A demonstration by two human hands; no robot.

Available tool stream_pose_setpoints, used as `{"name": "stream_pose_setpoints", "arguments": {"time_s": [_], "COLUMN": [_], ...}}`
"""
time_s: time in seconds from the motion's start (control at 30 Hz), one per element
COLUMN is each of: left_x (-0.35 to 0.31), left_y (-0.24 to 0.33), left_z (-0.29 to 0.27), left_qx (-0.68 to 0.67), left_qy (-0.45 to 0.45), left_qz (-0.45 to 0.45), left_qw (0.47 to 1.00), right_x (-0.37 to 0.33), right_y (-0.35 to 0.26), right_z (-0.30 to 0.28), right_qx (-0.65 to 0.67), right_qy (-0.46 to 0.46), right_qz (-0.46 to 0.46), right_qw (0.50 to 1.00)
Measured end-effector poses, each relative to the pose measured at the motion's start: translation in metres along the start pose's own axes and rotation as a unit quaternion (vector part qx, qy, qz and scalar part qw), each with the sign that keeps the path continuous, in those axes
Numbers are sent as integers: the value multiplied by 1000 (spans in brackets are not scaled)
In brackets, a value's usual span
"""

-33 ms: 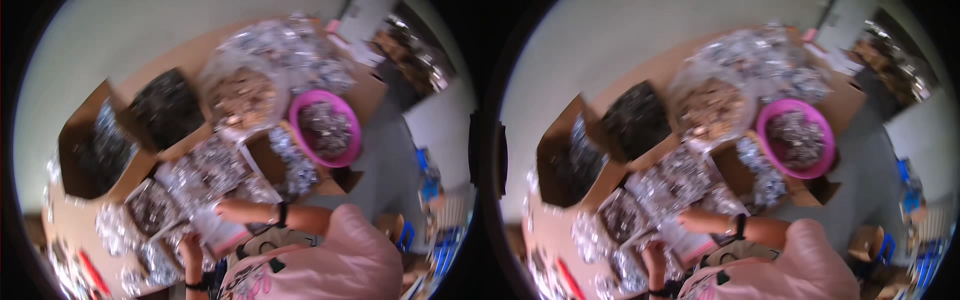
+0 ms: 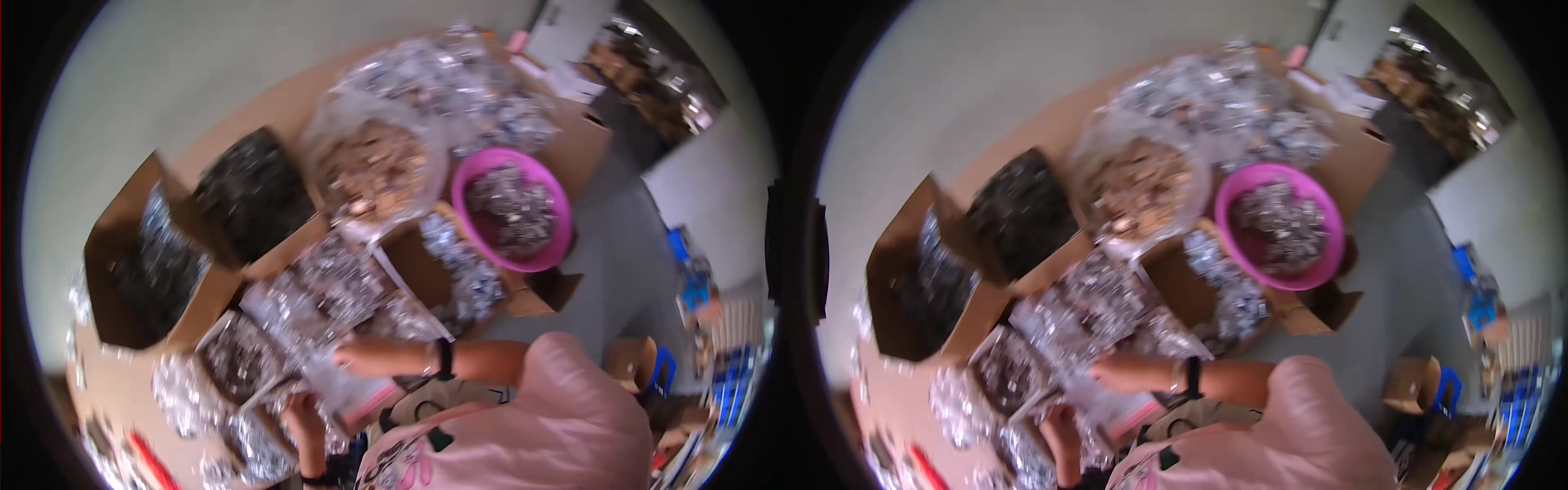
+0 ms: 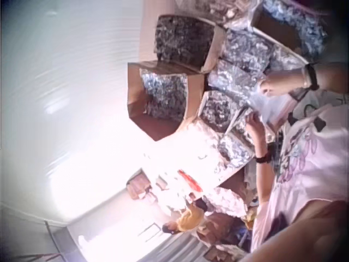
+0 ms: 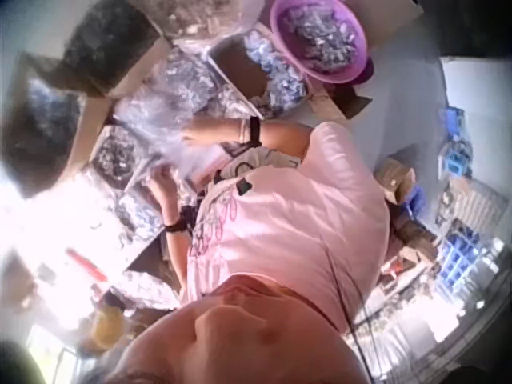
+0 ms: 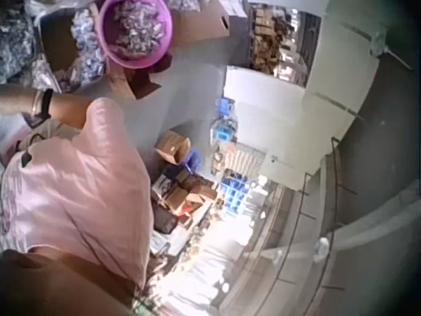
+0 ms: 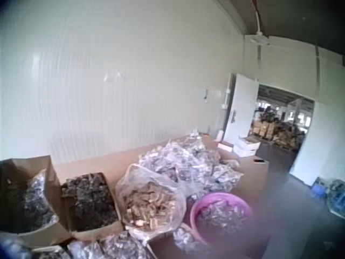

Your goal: The recorder sorts small metal parts and hardware components from various boxes and places them into plastic bags.

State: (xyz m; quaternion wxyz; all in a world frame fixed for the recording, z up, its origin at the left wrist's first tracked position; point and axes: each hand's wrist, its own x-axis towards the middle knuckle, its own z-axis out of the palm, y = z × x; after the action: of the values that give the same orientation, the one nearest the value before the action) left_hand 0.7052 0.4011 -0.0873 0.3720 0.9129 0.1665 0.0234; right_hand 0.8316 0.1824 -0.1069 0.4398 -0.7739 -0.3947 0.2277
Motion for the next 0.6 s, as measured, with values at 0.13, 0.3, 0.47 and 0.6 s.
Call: {"name": "stream_pose_setpoints", "arguments": {"time_s": [0.13, 0.3, 0.47, 0.6], "left_x": [10, 6, 4, 2], "left_y": [39, 39, 29, 30], "left_z": [-9, -12, -17, -22], "left_qx": [63, 103, -58, -228], "left_qy": [44, 56, -15, -65], "left_qz": [84, 119, -9, -153], "left_qw": [994, 986, 998, 959], "right_x": [14, 28, 26, 19], "right_y": [-47, -50, -43, -39], "right_z": [4, 22, 23, 20], "right_qx": [84, 122, 91, 90], "right_qy": [-3, 11, 62, 42], "right_qz": [5, -57, -74, -76], "right_qw": [996, 991, 991, 992]}}
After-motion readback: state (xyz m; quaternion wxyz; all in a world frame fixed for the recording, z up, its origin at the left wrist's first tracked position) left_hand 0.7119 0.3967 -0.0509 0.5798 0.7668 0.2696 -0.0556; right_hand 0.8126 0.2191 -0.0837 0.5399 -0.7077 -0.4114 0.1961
